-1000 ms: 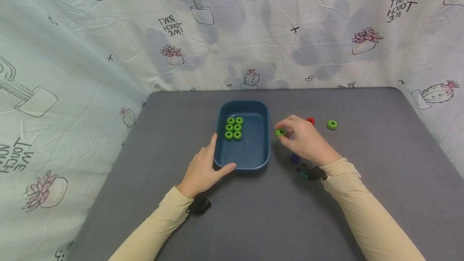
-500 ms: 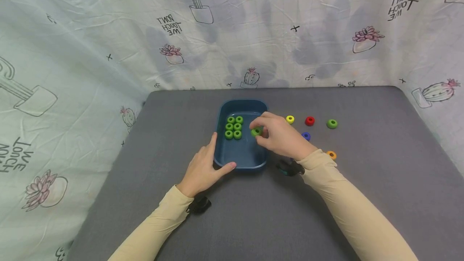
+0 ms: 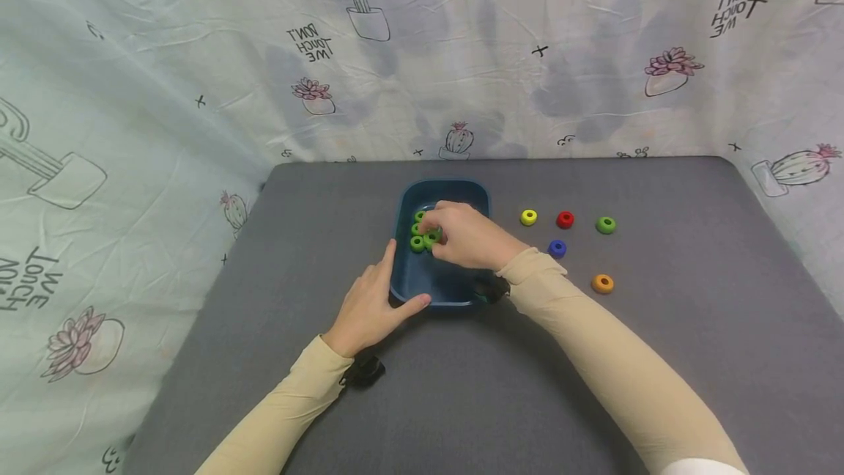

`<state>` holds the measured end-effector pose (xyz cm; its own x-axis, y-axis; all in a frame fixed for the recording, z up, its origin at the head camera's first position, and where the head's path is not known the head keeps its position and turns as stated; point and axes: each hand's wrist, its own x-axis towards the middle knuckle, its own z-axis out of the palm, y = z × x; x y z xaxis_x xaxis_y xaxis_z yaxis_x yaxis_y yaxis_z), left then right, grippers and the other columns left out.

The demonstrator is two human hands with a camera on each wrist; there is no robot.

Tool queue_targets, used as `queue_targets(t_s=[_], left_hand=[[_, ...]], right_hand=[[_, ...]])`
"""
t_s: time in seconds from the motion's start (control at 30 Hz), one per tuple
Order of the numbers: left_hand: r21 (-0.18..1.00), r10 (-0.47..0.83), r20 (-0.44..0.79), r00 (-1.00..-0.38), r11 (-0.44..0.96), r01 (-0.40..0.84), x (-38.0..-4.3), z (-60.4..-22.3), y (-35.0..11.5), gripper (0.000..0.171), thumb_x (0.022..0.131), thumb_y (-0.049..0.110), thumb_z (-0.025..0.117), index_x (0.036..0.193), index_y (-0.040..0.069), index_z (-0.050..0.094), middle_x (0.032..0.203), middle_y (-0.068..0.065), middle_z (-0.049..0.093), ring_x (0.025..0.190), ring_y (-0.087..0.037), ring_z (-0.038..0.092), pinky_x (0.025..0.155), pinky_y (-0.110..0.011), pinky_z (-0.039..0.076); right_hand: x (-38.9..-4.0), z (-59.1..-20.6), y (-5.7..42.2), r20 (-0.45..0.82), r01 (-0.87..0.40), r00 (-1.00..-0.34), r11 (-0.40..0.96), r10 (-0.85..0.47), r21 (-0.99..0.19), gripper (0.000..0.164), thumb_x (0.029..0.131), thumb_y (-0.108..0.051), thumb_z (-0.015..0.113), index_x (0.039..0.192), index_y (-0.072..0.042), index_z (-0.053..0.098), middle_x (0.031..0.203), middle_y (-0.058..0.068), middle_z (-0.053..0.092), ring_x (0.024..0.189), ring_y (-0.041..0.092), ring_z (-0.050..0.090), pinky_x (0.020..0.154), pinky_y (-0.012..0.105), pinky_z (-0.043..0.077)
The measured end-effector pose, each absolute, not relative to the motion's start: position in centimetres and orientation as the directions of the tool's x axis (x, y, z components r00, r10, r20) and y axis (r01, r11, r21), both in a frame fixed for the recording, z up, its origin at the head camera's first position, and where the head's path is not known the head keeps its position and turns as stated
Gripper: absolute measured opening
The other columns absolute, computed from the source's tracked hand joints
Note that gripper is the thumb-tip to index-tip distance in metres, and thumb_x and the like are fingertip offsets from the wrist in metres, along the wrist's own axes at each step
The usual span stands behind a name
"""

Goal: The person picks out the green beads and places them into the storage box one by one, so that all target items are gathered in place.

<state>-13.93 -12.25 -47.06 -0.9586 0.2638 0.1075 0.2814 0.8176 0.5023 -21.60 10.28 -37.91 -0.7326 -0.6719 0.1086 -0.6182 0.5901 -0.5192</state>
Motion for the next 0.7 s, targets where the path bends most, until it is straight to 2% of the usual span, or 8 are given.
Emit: queue_targets(t_s=[0.23, 0.47, 0.7], left_hand=[[0.502, 0.26, 0.095, -0.961, 0.821, 0.272, -13.9, -47.0, -12.3, 0.115, 0.089, 0.081, 0.057, 0.169, 0.015, 0.008, 0.147, -0.013, 0.06, 0.107, -0.026, 0.059, 0.093, -0.048, 0.049], [0.497, 0.263, 0.113, -0.958, 0.82, 0.284, -13.9, -47.0, -12.3, 0.115, 0.089, 0.079, 0.058, 0.169, 0.012, 0.011, 0.143, -0.013, 0.063, 0.105, -0.026, 0.059, 0.091, -0.048, 0.05], [0.491, 0.274, 0.129, -0.953, 0.817, 0.301, -13.9, -47.1, -12.4, 0.114, 0.09, 0.079, 0.057, 0.169, 0.01, 0.013, 0.138, -0.012, 0.064, 0.103, -0.025, 0.059, 0.088, -0.046, 0.049]], right_hand=[[-22.9, -38.2, 8.6, 0.053, -0.627, -0.701, 0.579, -0.711, -0.521, 0.029, 0.091, -0.002, 0.075, 0.12, -0.003, 0.074, 0.115, 0.011, 0.07, 0.083, 0.015, 0.067, 0.079, 0.035, 0.058], [-23.6, -38.9, 7.1, -0.048, -0.597, -0.714, 0.644, -0.698, -0.479, 0.022, 0.092, -0.006, 0.076, 0.114, -0.007, 0.075, 0.106, 0.008, 0.069, 0.089, 0.02, 0.061, 0.086, 0.04, 0.054], [-24.2, -40.0, 6.1, -0.13, -0.568, -0.719, 0.685, -0.683, -0.457, 0.025, 0.092, -0.008, 0.077, 0.117, -0.006, 0.073, 0.11, 0.009, 0.067, 0.098, 0.023, 0.061, 0.093, 0.043, 0.054]])
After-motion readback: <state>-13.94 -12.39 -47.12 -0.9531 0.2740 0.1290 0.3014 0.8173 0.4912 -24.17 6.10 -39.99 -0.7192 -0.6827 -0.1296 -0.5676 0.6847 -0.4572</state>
